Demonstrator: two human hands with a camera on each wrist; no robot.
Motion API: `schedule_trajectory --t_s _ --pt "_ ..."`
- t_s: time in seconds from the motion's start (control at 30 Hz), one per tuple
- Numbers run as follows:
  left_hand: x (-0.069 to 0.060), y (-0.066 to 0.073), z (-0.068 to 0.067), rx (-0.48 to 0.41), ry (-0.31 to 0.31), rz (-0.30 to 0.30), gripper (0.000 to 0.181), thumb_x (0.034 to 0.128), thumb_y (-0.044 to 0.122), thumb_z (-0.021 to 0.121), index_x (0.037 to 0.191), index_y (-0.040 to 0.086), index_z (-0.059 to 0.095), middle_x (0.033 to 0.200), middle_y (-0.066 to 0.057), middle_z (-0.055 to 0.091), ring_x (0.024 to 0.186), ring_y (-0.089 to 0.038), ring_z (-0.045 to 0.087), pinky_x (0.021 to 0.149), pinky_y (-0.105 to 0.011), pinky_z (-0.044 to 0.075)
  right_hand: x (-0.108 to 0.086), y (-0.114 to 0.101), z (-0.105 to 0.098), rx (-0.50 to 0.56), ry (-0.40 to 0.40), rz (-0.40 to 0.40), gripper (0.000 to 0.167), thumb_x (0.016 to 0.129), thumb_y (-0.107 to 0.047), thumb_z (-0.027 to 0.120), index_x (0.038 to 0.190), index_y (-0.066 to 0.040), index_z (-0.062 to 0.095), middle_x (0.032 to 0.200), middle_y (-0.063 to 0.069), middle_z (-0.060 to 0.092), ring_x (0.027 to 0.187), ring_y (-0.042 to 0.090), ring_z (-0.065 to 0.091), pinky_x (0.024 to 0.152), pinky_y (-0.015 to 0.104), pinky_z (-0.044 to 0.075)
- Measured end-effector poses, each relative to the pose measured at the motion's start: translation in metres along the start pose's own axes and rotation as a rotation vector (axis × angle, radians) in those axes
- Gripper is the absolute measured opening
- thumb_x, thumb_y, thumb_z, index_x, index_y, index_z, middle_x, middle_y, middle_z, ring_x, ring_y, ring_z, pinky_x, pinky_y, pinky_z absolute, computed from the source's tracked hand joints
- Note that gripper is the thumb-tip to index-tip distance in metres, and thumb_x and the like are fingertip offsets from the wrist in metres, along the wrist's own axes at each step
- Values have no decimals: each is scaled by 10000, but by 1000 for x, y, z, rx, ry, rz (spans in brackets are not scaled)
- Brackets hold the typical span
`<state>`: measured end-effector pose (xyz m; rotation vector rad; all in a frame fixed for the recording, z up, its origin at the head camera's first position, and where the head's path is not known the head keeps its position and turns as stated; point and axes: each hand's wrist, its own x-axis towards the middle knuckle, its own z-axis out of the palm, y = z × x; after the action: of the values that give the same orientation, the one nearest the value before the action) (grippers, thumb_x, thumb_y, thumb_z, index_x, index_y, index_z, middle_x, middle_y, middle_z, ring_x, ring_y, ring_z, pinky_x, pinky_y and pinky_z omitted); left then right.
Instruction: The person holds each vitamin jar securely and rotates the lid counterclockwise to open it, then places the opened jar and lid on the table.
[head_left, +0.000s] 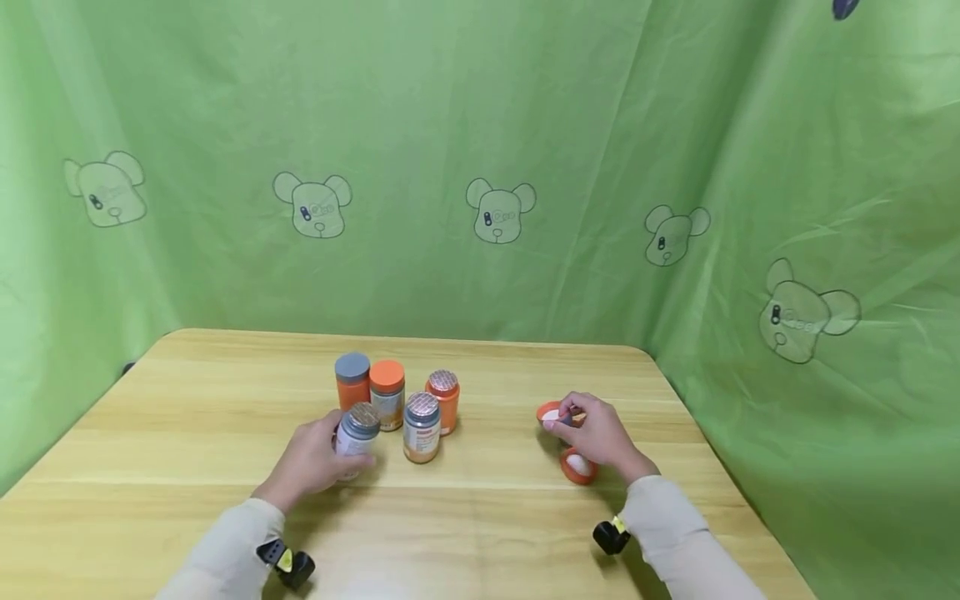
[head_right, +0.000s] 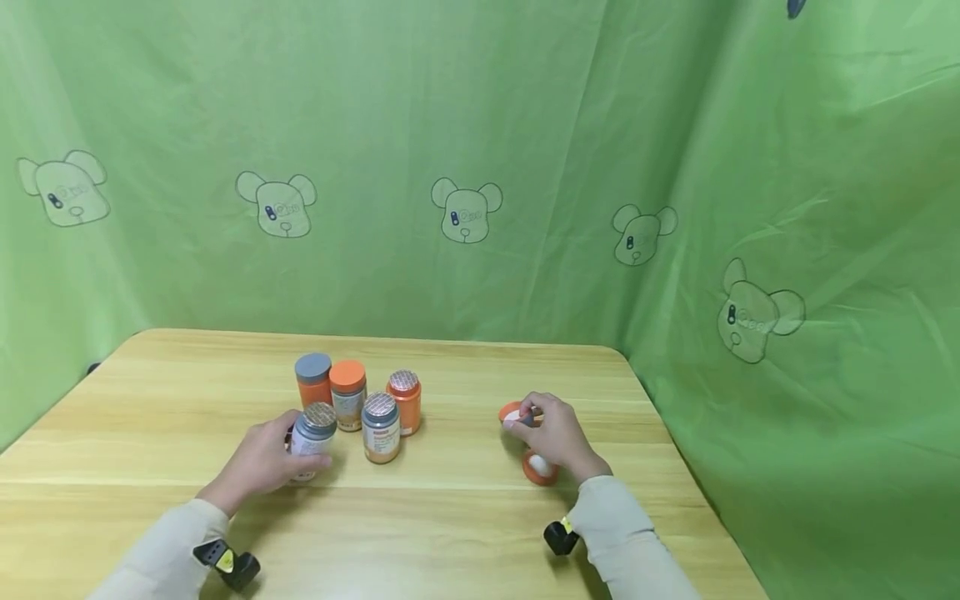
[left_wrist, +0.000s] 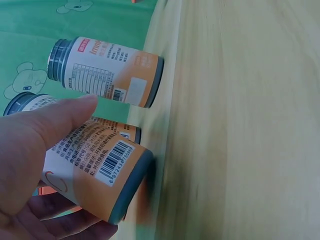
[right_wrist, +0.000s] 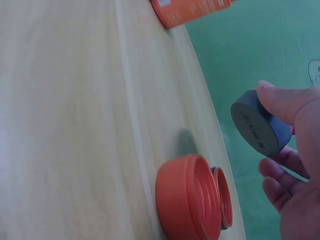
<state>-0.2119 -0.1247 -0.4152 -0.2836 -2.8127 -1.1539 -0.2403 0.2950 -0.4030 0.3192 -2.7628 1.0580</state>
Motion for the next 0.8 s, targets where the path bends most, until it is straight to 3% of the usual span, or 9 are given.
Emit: schedule_trajectory --t_s 0.1,0.33,0.6,0.8 --pt "3 -1 3 -5 1 1 662 687 317 879 1187 9 573 1041 -116 670 918 -271 643 819 -481 512 4 3 -4 -32 9 21 205 827 -206 780 849 -126 592 853 27 617 841 229 611 698 360 499" --pt "8 1 12 -28 -14 9 629 703 305 869 1173 15 567 1037 -113 670 940 -284 643 846 -492 501 13 11 -10 -78 29 58 180 846 -205 755 865 -110 603 885 50 622 911 278 607 777 403 482" --pt "12 9 23 -45 -38 6 626 705 302 872 1155 6 554 1048 -116 663 945 -272 645 844 -476 507 21 28 -10 -124 -2 95 205 885 -262 714 887 -107 580 965 82 640 1000 328 605 819 462 490" --pt "15 13 27 -55 -44 14 624 698 305 877 1156 15 568 1043 -102 666 953 -263 641 856 -469 500 26 33 -10 -125 -1 117 180 887 -215 702 878 -97 566 946 87 637 936 284 608 795 427 497"
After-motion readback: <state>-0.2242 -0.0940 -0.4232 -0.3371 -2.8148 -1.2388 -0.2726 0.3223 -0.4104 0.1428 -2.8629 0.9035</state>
